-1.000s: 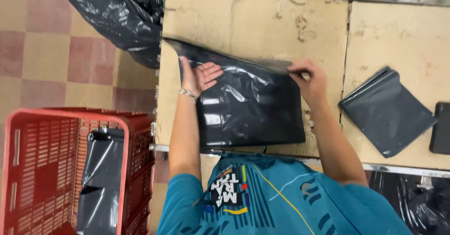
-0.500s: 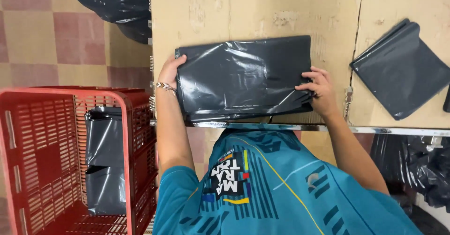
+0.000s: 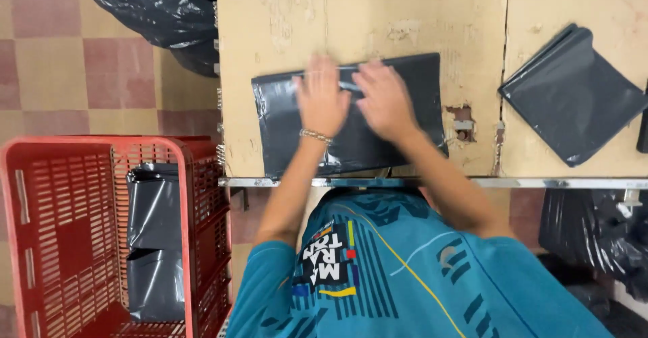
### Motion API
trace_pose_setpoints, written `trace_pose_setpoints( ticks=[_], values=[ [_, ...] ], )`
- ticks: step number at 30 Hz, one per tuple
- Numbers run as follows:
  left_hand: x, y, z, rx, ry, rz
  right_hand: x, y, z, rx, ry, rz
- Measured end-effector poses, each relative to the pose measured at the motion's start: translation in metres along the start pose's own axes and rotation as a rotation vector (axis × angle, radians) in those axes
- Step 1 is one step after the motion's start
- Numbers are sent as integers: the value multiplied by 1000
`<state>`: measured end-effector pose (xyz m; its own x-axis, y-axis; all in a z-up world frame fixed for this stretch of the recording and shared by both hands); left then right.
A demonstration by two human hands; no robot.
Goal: Folding and stacking large black plastic bags on a workbench in a factory setting.
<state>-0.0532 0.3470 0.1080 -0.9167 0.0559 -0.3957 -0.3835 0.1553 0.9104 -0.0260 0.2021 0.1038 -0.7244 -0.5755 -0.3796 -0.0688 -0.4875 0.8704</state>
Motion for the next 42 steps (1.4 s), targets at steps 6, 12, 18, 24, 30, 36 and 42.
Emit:
trace_pose_setpoints(
  ticks=[6,12,18,24,30,36,42],
  values=[
    [42,-32,10,56,75,367,10,-50,-27,105,-45,87],
    [139,18,54,339,-51,407,58,6,-127,250,-352,113],
    [192,9,59,-88,-588,97,89,-57,37,10,26,287],
    [157,-8,-28,359,-659,761,154,-76,78,-142,238,375],
    [99,-180,32,1619,167,1225,193,-31,22,-856,-282,562],
    [45,-89,68,891,430,1099,278,-64,-65,-809,-1528,514],
    [48,-90,53,467,0,491,233,-54,-54,-1393,-1642,263]
  ],
)
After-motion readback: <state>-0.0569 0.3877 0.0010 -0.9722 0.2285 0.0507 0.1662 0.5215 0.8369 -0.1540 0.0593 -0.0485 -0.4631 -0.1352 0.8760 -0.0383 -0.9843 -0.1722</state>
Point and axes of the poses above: each hand's wrist, its own x-axis away from the middle knuckle, its own y-axis out of the back of the hand, z = x × y, the point moved 6 cm from there along -x, towards the middle knuckle, and after that the axes turned 7 degrees about -y, right-handed, at the moved point
